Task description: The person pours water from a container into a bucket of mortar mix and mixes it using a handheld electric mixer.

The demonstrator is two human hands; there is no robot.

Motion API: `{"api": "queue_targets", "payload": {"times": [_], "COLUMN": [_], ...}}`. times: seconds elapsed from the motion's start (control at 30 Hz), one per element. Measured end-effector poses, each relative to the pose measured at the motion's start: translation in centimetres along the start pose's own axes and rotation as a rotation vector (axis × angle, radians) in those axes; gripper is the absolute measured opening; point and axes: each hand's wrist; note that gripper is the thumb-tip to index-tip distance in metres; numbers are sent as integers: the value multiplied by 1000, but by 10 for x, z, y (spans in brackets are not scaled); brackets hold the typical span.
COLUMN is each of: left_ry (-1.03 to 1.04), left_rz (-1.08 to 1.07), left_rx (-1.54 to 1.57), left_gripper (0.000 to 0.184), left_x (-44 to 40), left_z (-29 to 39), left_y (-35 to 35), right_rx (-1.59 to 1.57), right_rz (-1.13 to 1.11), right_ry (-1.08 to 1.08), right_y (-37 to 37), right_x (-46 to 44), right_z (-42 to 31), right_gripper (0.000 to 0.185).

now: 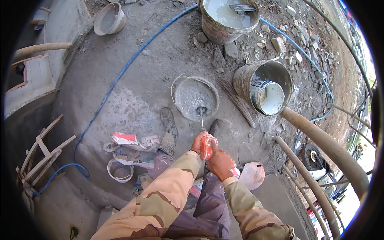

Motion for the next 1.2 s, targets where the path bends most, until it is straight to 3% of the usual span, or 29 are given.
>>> {"api": "queue_targets", "payload": {"times": [0.07,0.17,0.7,0.77,0.97,1.07,1.2], "left_ry": [27,-48,-15,44,-14,18,13], "left_rz": [-113,-42,-16,-143,-27,-150,-139], "left_rx": [-105,-40,-84,-73,17,-21,-34], "left_gripper": [45,47,51,44,40,44,48], "left_x": [-2,3,2,-1,10,3,8], "left_z": [5,6,17,18,19,23,24], "left_y": [-8,-7,-13,-21,-6,-16,-14], "right_rx": [-2,-16,14,17,14,6,1], "right_rz": [0,-8,52,70,61,43,-36], "right_ry": [10,5,-37,-45,-27,-7,28], "right_y": [1,-2,12,16,11,9,8], "right_x": [0,0,-10,-10,-12,-13,-14], "right_z": [-3,-7,-14,-14,-21,-26,-28], "right_gripper": [85,84,89,89,89,88,90]}}
Point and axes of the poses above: each hand's wrist, its own x-axis away from the middle knuckle, its own y-axis out of the palm, z = x × y, and after that the axes turned 4 degrees about -y, right-handed
